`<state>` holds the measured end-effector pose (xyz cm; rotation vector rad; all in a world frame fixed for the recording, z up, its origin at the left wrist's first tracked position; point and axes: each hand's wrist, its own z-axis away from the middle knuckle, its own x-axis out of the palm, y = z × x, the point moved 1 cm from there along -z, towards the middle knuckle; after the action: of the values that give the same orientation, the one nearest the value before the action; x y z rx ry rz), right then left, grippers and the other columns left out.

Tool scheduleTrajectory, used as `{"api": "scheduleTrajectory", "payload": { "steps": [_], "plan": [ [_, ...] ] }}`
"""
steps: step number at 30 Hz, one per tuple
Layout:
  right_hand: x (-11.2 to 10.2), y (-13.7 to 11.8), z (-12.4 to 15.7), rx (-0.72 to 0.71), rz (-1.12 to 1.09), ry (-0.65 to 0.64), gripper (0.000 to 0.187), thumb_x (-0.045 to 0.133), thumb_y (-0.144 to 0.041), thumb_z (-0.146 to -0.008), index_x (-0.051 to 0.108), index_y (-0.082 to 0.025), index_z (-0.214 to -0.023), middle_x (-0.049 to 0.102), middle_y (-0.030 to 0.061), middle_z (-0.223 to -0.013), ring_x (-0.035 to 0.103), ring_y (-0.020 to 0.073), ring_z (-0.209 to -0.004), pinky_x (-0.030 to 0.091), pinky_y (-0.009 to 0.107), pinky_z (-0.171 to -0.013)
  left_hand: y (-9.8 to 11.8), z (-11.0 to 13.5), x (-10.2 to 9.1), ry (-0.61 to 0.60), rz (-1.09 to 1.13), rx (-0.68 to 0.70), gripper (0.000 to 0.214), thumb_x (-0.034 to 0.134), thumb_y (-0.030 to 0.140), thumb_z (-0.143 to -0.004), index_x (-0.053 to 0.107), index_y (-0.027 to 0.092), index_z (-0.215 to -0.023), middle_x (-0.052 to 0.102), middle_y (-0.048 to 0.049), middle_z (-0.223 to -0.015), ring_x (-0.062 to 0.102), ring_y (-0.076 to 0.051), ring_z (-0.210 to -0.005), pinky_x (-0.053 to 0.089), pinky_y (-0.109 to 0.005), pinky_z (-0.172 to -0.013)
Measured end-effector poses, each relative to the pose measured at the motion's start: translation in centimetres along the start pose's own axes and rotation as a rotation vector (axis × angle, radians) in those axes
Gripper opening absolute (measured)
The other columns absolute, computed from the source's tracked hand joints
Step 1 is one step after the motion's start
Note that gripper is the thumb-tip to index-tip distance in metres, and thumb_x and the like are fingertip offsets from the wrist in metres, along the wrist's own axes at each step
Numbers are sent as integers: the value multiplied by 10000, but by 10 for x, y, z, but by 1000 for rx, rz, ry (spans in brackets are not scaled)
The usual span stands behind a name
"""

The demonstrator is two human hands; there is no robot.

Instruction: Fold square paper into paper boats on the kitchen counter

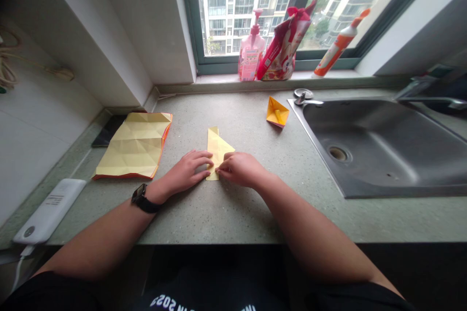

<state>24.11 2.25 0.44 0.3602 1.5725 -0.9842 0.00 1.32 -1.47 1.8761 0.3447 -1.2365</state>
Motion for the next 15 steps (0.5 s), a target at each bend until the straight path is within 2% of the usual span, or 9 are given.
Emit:
{"api": "scheduleTrajectory", "payload": {
  "steps": [6,11,15],
  "plan": [
    [-9,4,-1,52,-9,-29,310,622,-324,-1064,874,-222,-917,758,62,-926,660,174,-820,355,307,-668,0,3,-1,34,0,72,318,707,230,-1027,725,289,-1340,642,-80,-1554,597,-296,-1439,408,-585,-1289],
    [-8,2,0,65,-19,-15,287,635,-323,-1059,874,-225,-933,759,61,-926,656,173,-818,359,305,-679,1,5,-5,-10,-28,138,202,719,198,-1032,831,325,-1144,652,-67,-1530,608,-294,-1417,377,-637,-1283],
    [-8,2,0,71,-26,-16,299,636,-330,-1058,862,-228,-890,749,57,-907,643,167,-795,356,307,-668,3,7,-9,-49,-47,101,175,762,245,-1023,858,356,-1118,664,-62,-1523,592,-310,-1437,334,-695,-1284]
  ]
}}
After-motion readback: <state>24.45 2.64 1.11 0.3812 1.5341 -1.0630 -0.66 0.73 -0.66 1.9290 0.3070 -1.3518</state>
